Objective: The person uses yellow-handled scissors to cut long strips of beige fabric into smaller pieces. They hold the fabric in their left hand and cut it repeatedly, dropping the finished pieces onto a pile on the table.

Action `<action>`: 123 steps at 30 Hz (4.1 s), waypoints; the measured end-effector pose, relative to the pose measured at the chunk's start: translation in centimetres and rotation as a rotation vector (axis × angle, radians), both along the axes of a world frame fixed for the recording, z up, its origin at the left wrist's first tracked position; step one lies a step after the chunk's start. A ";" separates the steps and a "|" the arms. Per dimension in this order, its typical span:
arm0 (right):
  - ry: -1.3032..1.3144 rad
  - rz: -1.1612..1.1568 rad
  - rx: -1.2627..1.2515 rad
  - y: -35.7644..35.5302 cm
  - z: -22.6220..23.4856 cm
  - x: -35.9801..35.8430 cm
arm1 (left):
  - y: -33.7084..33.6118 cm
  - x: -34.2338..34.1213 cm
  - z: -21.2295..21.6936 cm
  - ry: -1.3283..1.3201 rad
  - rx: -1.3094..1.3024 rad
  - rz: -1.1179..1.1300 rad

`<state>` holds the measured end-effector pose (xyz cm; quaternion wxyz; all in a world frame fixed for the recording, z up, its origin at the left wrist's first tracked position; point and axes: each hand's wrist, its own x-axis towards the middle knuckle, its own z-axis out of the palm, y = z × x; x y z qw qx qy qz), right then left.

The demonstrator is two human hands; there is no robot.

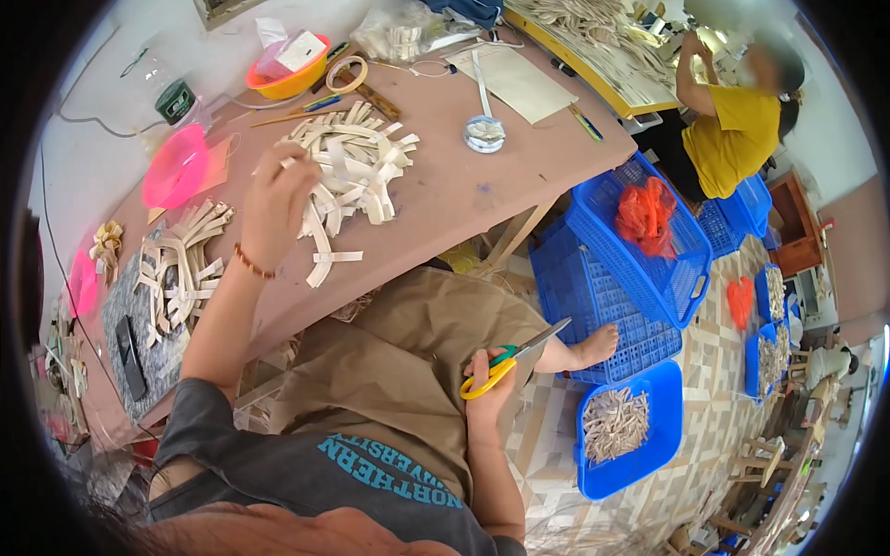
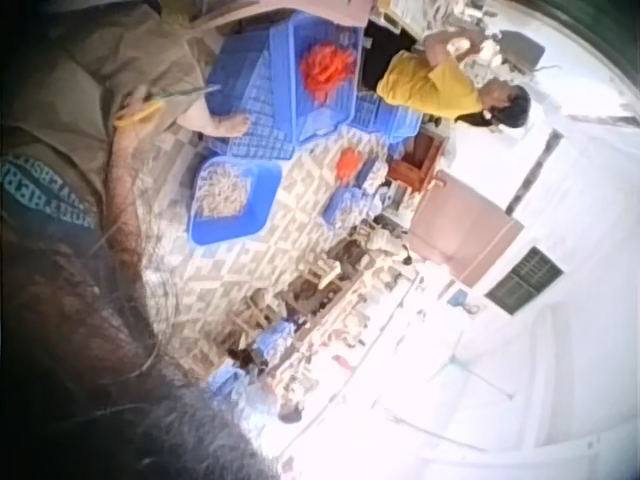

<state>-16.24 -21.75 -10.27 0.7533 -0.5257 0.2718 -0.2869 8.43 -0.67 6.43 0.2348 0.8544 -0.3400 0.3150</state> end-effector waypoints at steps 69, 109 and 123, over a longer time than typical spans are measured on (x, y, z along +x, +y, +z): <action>0.230 0.727 0.368 4.3 8.2 -6.2 | -6.9 -14.3 -6.9 1.629 -1.230 -0.712; 0.255 0.855 0.220 2.2 8.7 -7.9 | -4.2 -10.8 -5.5 1.853 -0.579 -0.960; 0.343 0.831 0.153 2.0 7.9 -8.5 | -4.3 -11.0 -6.3 1.775 -0.658 -0.932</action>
